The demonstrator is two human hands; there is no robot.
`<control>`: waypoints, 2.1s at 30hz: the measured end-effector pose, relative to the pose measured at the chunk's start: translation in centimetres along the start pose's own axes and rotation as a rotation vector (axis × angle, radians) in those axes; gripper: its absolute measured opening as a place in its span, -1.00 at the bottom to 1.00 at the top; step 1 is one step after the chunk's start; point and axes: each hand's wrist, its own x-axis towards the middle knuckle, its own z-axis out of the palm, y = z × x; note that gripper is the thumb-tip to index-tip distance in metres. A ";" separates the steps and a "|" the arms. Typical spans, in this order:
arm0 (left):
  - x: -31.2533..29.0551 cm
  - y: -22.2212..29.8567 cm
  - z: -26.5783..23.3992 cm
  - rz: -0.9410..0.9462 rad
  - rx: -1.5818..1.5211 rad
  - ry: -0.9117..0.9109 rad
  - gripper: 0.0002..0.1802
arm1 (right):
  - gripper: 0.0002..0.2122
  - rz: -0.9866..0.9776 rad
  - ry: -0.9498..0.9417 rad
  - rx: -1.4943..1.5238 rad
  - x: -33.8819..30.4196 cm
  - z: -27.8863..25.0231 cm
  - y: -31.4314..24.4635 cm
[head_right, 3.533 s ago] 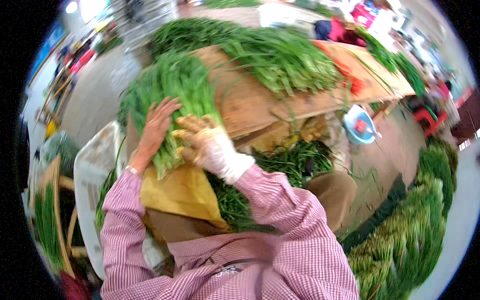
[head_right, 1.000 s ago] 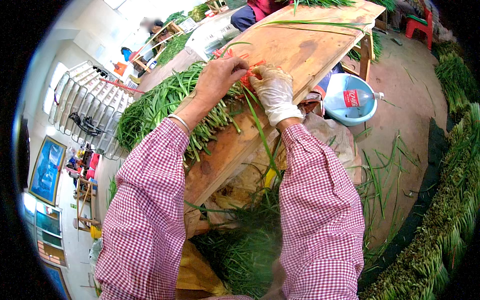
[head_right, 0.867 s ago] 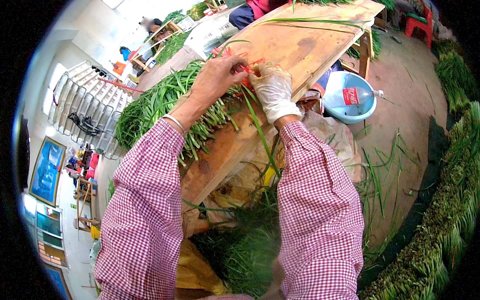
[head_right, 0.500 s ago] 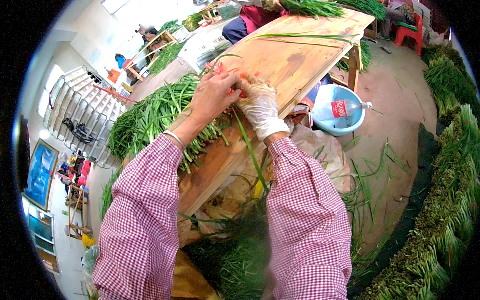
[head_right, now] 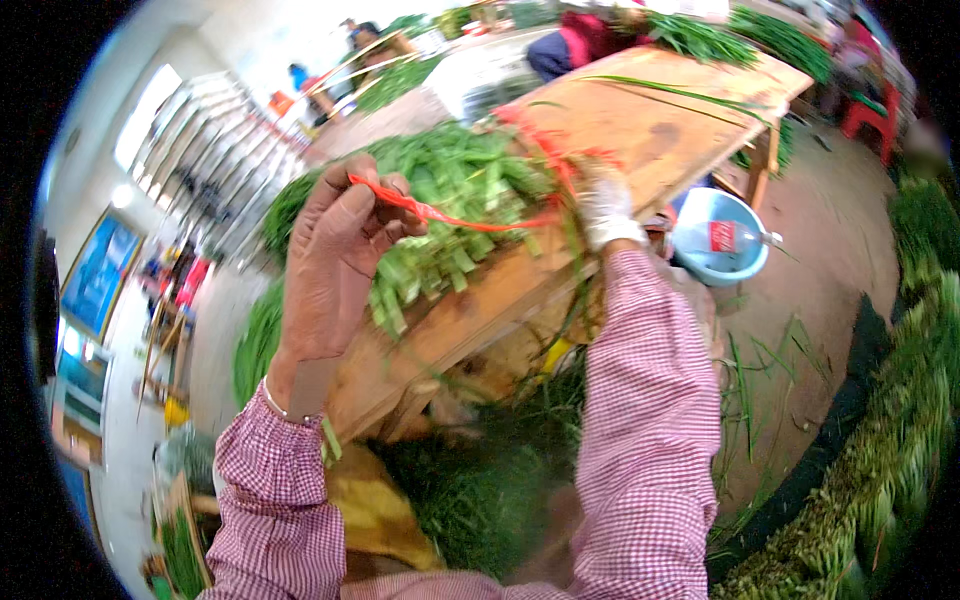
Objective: The person sorts bunches of scallions by hand, removing loose or damaged parts, and then wraps a red tie around a large bundle on a wooden table.
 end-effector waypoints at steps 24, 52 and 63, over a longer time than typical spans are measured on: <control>-34.8 -0.4 -8.7 -0.266 -0.126 0.412 -0.84 | -0.92 0.631 -1.077 0.705 -18.6 -11.5 -43.4; -39.2 -3.7 -12.2 -0.341 -0.411 0.672 -0.81 | -0.86 0.042 -0.837 0.403 -23.8 -5.6 -46.4; -39.3 -3.7 -12.3 -0.344 -0.385 0.682 -0.77 | -0.91 0.416 -0.887 0.575 -24.3 -5.8 -46.2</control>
